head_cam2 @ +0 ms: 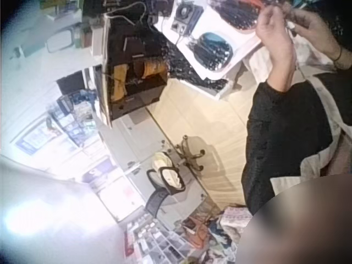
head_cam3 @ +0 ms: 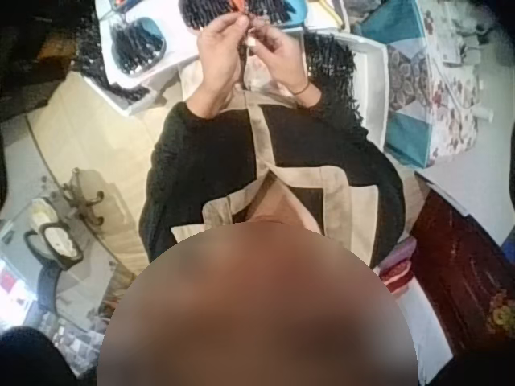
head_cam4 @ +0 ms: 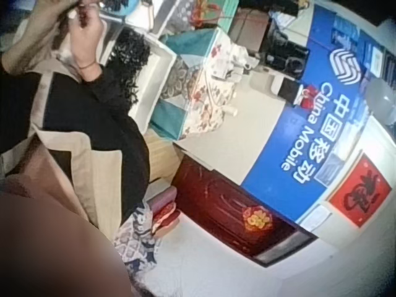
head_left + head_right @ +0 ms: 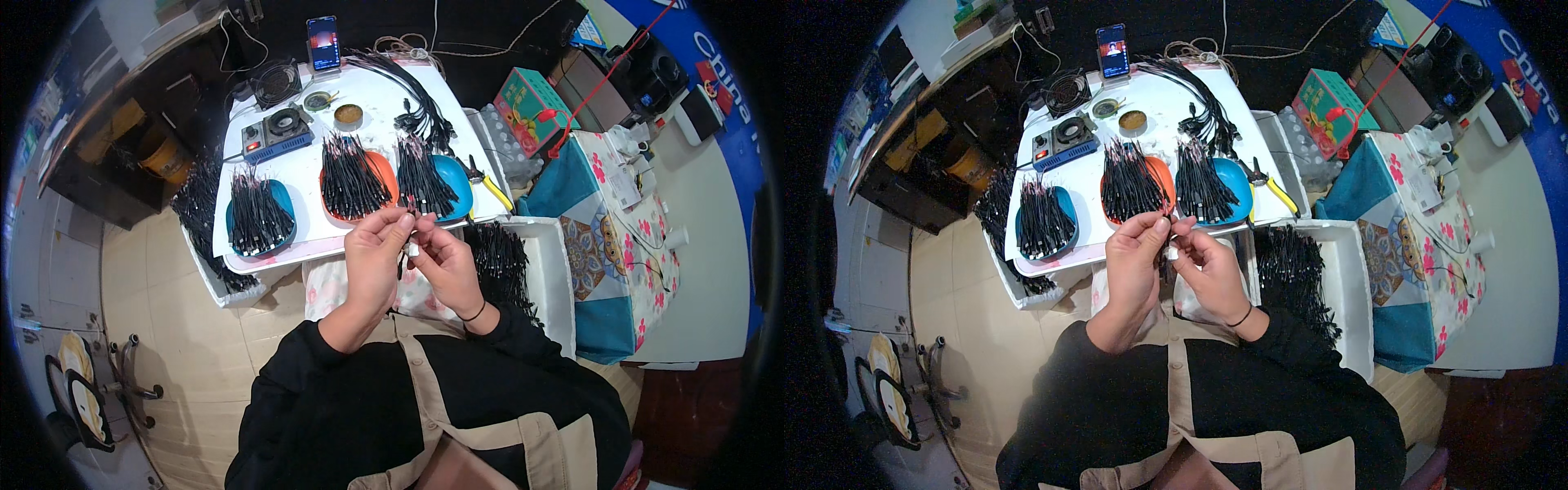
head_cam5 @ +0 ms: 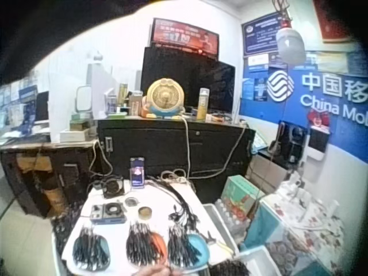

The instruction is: The person repeatedly picks up black wires, attaches small white connectors to their ends, and places the finished units into colored bowls on the table. The process is continuous and repetitive throughout the clip.

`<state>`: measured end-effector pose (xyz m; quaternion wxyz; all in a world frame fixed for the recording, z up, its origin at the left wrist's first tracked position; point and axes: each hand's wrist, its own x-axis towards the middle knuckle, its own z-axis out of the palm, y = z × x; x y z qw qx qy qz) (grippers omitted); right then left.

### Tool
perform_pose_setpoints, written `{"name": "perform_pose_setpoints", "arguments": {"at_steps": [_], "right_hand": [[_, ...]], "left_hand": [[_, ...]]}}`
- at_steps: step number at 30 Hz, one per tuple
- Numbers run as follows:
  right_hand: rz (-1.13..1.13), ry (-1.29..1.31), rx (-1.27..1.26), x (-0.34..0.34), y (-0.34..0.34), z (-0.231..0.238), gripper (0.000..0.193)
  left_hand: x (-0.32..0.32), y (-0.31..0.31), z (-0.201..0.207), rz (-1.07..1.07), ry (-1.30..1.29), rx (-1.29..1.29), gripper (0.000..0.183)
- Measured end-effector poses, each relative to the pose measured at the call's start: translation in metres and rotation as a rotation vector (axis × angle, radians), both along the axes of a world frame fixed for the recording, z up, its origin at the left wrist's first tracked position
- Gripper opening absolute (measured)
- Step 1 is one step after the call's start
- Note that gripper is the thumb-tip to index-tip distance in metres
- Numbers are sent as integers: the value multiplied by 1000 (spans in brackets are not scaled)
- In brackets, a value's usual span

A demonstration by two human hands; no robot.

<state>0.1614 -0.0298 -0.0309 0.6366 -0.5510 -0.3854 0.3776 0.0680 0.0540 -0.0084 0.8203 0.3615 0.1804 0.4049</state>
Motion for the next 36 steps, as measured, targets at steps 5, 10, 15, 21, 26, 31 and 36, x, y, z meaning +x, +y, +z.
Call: {"name": "perform_pose_setpoints", "arguments": {"at_steps": [5, 10, 15, 21, 26, 31, 36], "right_hand": [[35, -162, -72, 22, 1, 20, 15], [158, -389, -43, 43, 6, 49, 19], [131, -255, 70, 45, 20, 63, 18], [199, -76, 102, 36, 21, 59, 11], [210, 265, 115, 29, 20, 44, 11], [318, 724, 146, 19, 17, 29, 12], [269, 635, 54, 22, 17, 33, 16]], "left_hand": [[-5, 3, -4, 65, 100, 156, 15], [-12, 6, -1, 130, 101, 296, 14], [-18, 4, 3, 70, 105, 265, 15], [-20, 6, 3, -72, 106, 225, 16], [-19, 4, 0, -177, -39, 29, 16], [-20, 4, -1, -221, -83, -63, 16], [-21, 7, 0, -233, -41, -17, 13]]}}
